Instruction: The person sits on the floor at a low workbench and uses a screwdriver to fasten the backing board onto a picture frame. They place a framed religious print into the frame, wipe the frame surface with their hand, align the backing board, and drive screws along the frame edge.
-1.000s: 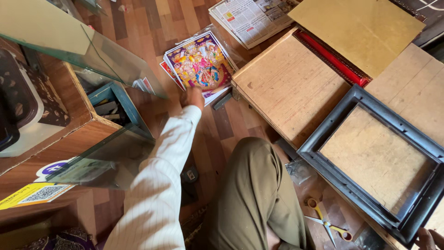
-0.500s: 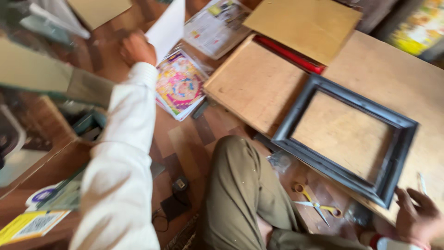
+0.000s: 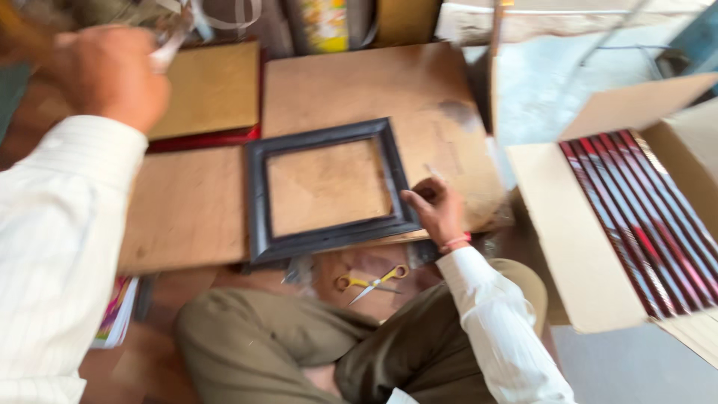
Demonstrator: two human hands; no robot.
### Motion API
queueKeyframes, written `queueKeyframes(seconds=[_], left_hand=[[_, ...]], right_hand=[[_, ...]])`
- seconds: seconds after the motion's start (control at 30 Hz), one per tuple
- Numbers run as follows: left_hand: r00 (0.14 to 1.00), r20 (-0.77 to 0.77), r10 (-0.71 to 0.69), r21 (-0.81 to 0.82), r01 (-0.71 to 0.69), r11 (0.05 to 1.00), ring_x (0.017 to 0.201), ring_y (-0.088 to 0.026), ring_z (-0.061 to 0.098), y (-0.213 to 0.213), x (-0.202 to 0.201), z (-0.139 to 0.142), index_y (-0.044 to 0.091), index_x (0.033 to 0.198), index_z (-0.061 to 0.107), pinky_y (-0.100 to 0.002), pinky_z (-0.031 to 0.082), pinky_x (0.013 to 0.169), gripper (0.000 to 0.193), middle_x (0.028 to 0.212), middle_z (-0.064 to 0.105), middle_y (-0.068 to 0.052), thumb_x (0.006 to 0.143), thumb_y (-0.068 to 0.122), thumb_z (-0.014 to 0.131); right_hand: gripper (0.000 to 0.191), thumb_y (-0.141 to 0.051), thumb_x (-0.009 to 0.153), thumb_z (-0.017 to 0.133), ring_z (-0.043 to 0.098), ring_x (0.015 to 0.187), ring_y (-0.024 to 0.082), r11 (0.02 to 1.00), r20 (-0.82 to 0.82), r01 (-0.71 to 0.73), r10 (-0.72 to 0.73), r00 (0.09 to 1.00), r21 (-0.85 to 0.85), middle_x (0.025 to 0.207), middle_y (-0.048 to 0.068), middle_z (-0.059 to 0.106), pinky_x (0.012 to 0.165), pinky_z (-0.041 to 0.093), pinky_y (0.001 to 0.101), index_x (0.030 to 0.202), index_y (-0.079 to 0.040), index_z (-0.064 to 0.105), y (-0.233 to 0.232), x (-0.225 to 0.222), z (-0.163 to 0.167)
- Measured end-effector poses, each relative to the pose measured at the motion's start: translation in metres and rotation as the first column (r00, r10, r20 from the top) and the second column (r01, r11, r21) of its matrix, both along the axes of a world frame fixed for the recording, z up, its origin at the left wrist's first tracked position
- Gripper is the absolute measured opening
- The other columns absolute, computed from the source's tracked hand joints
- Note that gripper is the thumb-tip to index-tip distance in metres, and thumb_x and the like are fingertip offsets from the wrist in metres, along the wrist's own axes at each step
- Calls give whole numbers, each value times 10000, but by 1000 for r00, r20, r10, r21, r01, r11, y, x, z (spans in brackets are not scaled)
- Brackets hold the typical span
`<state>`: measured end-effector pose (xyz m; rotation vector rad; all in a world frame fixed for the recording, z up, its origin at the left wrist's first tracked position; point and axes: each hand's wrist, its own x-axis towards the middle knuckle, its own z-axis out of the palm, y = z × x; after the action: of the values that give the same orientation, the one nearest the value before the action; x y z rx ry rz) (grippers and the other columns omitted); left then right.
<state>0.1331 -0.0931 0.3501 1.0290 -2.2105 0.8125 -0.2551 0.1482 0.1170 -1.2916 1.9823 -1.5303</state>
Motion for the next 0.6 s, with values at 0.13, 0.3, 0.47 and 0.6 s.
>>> queueKeyframes(seconds=[0.13,0.3,0.47,0.6], left_hand=[[972,-52,-228,84,232,969,813,-397,665,29,-162,25,139,817,756,-510,464,734,26,823,703,-138,809,132,732],[875,-151,-459,143,479,866,775,-387,695,60,-315,41,167,884,820,-518,508,724,103,801,728,-163,841,88,771],[790,-295,-538,269,608,747,782,-382,717,70,-407,44,62,769,776,-470,567,735,54,812,737,-181,769,89,823],[771,-328,-546,299,633,714,844,-332,708,70,-452,35,67,744,762,-466,513,800,72,868,731,-146,742,91,830]], right_hand=[[335,-181,786,892,498,594,59,993,103,61,-51,993,-103,620,8,584,534,430,258,721,-13,610,-9,-36,29],[341,-120,816,853,451,605,43,965,219,40,18,976,-260,629,-47,538,525,351,236,671,-33,557,-20,-100,52],[264,-111,788,851,492,615,59,952,130,114,-80,988,-285,630,-38,569,542,409,235,694,2,633,-29,-171,68],[284,-112,763,809,650,596,103,995,57,86,-83,995,-57,673,19,700,556,531,260,957,33,661,-38,-233,84]])
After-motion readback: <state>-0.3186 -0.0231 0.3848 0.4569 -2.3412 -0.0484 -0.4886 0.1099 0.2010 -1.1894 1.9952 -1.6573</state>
